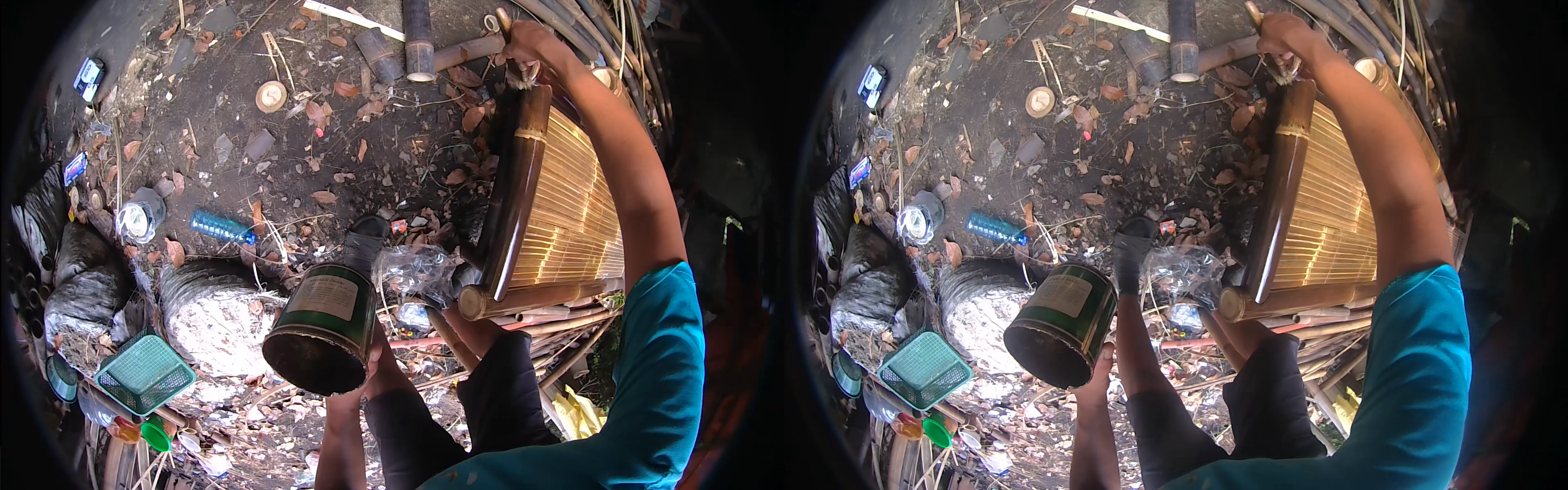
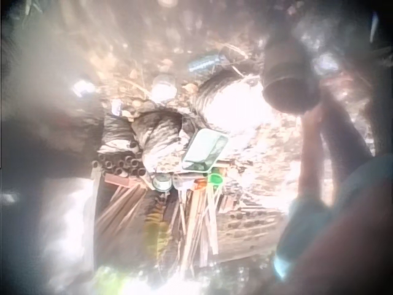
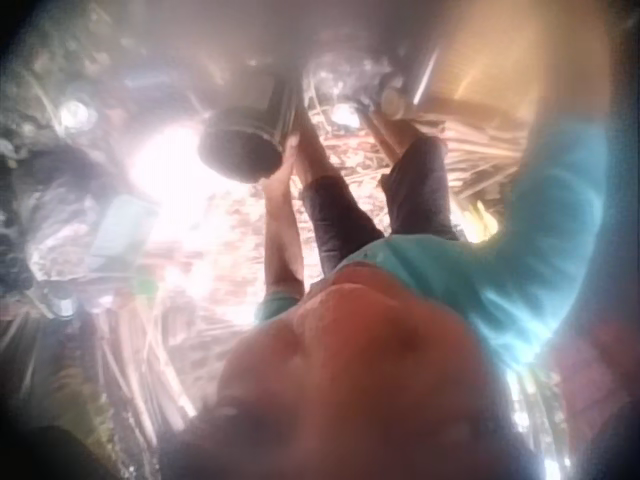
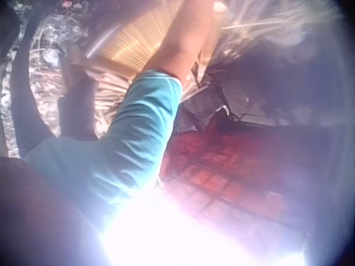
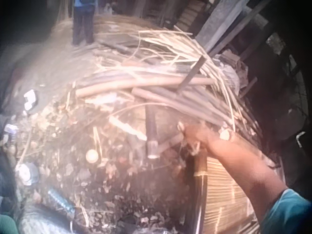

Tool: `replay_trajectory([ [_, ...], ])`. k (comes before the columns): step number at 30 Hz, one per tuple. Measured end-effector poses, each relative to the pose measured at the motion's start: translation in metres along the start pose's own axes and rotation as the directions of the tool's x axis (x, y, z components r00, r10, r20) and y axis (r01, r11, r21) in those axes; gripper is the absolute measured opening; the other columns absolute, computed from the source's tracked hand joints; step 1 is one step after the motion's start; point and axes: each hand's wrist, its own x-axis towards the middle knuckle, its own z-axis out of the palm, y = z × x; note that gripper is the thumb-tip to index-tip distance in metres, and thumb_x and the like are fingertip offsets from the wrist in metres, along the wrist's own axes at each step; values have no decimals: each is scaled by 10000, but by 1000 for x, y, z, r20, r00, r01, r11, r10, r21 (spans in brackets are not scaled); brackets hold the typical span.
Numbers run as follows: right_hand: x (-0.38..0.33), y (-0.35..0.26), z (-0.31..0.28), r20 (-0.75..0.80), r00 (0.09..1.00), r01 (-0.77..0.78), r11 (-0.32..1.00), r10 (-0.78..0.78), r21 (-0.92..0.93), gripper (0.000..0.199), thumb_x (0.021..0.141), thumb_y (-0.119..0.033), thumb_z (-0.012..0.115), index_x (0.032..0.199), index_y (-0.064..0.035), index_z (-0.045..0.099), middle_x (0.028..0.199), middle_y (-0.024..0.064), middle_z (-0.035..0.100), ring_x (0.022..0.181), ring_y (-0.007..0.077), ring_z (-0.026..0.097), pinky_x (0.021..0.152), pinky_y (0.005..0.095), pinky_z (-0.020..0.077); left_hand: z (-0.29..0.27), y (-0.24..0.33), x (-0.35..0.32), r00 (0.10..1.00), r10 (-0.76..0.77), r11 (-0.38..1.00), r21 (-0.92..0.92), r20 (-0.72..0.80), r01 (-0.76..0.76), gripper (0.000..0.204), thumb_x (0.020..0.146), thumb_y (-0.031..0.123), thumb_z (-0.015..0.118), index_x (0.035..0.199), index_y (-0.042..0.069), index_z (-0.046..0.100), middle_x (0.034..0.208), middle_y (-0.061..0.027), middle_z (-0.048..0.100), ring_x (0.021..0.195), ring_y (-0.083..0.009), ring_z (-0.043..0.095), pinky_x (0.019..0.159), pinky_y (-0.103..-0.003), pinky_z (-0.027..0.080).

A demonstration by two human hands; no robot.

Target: The person applies a dark finish to bamboo furniture using a brush and a paint can. They coat the frame of a bamboo chair and then a bamboo mat, repeatedly dipping the brush into the can to maintain coverage.

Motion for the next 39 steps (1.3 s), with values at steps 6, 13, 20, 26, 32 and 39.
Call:
replay_trajectory([
  [6,-40,-25,5,-222,949,148,939,-223,-312,153,809,-112,639,954,-76,672,858,166,674,807,326,668,814,478,512,8,-9,0,957,289,933,226,-12,-279,517,895,314,764,1304,48,592,1225,-91,657,1131,-224,619,964,-358,491],
  [13,-97,-61,-65,430,891,139,990,-142,39,343,883,-304,692,963,29,708,824,211,708,815,317,712,797,411,558,23,5,-9,928,358,930,131,-105,-344,454,858,245,801,1236,50,643,1157,-75,684,1081,-238,645,943,-374,497],
  [20,-289,-171,-82,595,635,-29,754,-493,656,316,879,-291,718,821,19,699,842,187,726,819,307,718,803,417,569,29,-24,-41,944,262,964,99,-199,-246,749,769,217,877,1369,-2,485,1268,-127,620,1158,-254,616,1001,-380,490],
  [26,-364,-204,13,466,743,89,761,-480,642,372,790,-299,718,822,71,696,850,232,709,871,360,714,826,431,569,48,-22,-68,888,369,918,-44,-276,-395,702,743,49,864,1334,-44,497,1192,-136,631,1084,-224,629,954,-365,524],
  [32,-352,-233,15,507,714,200,834,-483,514,276,749,-185,699,935,17,732,867,187,726,861,338,729,781,430,583,61,-26,-100,862,401,897,-61,-310,-439,973,722,62,879,1478,-1,270,1344,-166,520,1168,-255,580,996,-393,513],
  [39,-359,-237,-18,546,625,267,810,-558,522,247,794,-142,664,974,9,740,922,222,723,921,380,714,839,462,568,50,-55,-125,890,346,927,-40,-298,-374,1092,699,94,901,1513,27,177,1392,-179,470,1218,-278,552,1014,-418,509],
])
